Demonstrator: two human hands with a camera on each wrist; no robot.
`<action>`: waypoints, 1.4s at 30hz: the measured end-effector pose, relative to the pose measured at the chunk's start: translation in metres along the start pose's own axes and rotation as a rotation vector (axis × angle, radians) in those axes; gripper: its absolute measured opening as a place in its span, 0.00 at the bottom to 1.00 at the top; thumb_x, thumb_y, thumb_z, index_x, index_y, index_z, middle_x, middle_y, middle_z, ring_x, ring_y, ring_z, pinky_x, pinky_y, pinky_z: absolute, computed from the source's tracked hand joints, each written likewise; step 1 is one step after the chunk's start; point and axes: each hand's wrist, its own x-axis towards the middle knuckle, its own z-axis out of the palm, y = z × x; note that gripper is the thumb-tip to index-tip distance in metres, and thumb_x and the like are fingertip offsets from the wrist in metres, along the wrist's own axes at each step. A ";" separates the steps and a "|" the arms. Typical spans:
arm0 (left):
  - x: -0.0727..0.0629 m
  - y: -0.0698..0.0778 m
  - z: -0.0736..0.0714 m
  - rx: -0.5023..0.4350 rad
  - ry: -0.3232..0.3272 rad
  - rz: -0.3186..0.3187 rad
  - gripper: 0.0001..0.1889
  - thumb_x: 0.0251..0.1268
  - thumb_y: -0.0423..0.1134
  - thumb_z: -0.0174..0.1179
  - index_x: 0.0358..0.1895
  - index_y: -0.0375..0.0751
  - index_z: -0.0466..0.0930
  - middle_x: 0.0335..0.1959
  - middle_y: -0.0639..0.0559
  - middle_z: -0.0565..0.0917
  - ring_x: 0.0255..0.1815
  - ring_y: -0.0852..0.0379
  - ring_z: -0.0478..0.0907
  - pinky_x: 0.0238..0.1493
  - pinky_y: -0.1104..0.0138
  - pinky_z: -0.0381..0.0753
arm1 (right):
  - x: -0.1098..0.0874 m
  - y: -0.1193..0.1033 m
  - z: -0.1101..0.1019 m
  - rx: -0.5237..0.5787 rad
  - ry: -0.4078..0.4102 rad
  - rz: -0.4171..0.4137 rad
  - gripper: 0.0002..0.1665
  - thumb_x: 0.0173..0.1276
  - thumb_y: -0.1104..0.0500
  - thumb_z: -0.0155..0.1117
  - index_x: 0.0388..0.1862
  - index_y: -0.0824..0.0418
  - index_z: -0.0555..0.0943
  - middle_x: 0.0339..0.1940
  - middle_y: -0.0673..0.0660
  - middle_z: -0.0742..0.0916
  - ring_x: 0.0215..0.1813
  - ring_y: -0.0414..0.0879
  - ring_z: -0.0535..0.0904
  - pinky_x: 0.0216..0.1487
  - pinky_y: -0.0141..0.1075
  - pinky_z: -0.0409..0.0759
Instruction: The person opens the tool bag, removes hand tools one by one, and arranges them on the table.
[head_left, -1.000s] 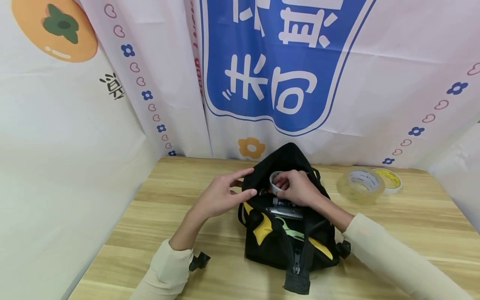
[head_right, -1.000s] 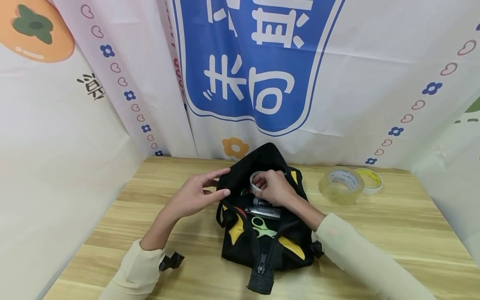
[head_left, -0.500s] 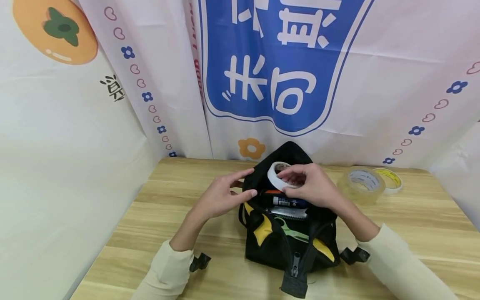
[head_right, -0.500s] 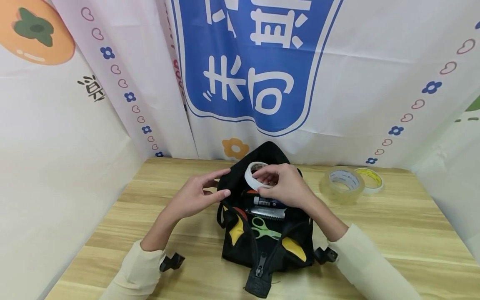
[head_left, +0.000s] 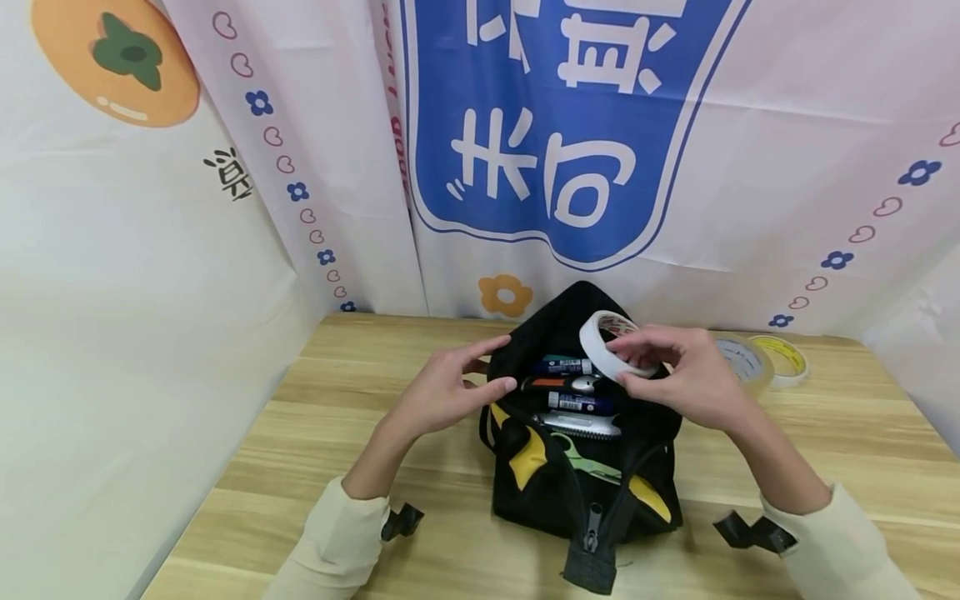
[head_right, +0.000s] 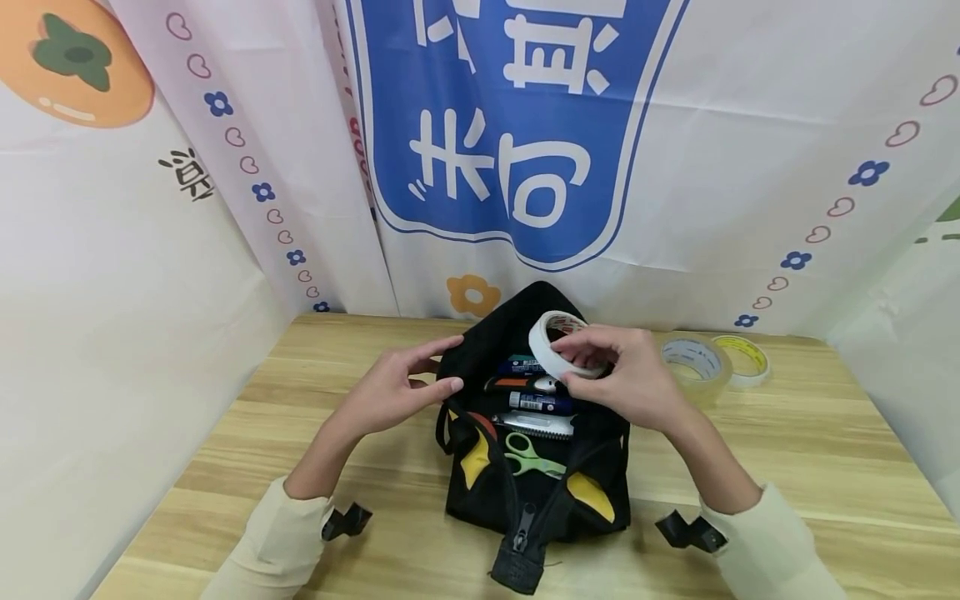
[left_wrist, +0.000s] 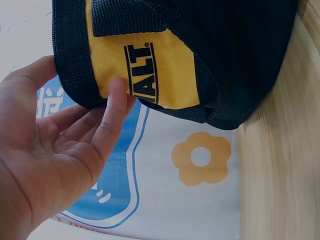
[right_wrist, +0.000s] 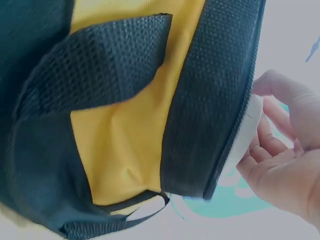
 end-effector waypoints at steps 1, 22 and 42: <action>0.000 0.000 0.000 0.002 0.000 0.000 0.32 0.76 0.49 0.68 0.80 0.51 0.73 0.78 0.42 0.76 0.66 0.42 0.85 0.57 0.56 0.92 | -0.002 0.001 -0.002 0.003 0.005 -0.008 0.17 0.64 0.70 0.77 0.51 0.57 0.92 0.41 0.51 0.90 0.38 0.41 0.83 0.42 0.27 0.85; 0.001 0.001 0.000 0.004 -0.005 -0.008 0.32 0.76 0.48 0.68 0.80 0.50 0.73 0.78 0.43 0.76 0.67 0.42 0.85 0.57 0.56 0.92 | -0.051 0.039 -0.062 -0.105 0.089 0.032 0.23 0.60 0.76 0.78 0.54 0.64 0.90 0.47 0.35 0.88 0.40 0.34 0.82 0.46 0.17 0.80; 0.000 0.001 0.000 0.010 -0.006 -0.007 0.32 0.76 0.48 0.68 0.80 0.51 0.73 0.79 0.42 0.75 0.67 0.41 0.85 0.58 0.56 0.92 | -0.090 0.095 -0.111 -0.259 0.101 0.247 0.19 0.66 0.69 0.78 0.55 0.67 0.89 0.40 0.28 0.86 0.36 0.31 0.82 0.35 0.22 0.79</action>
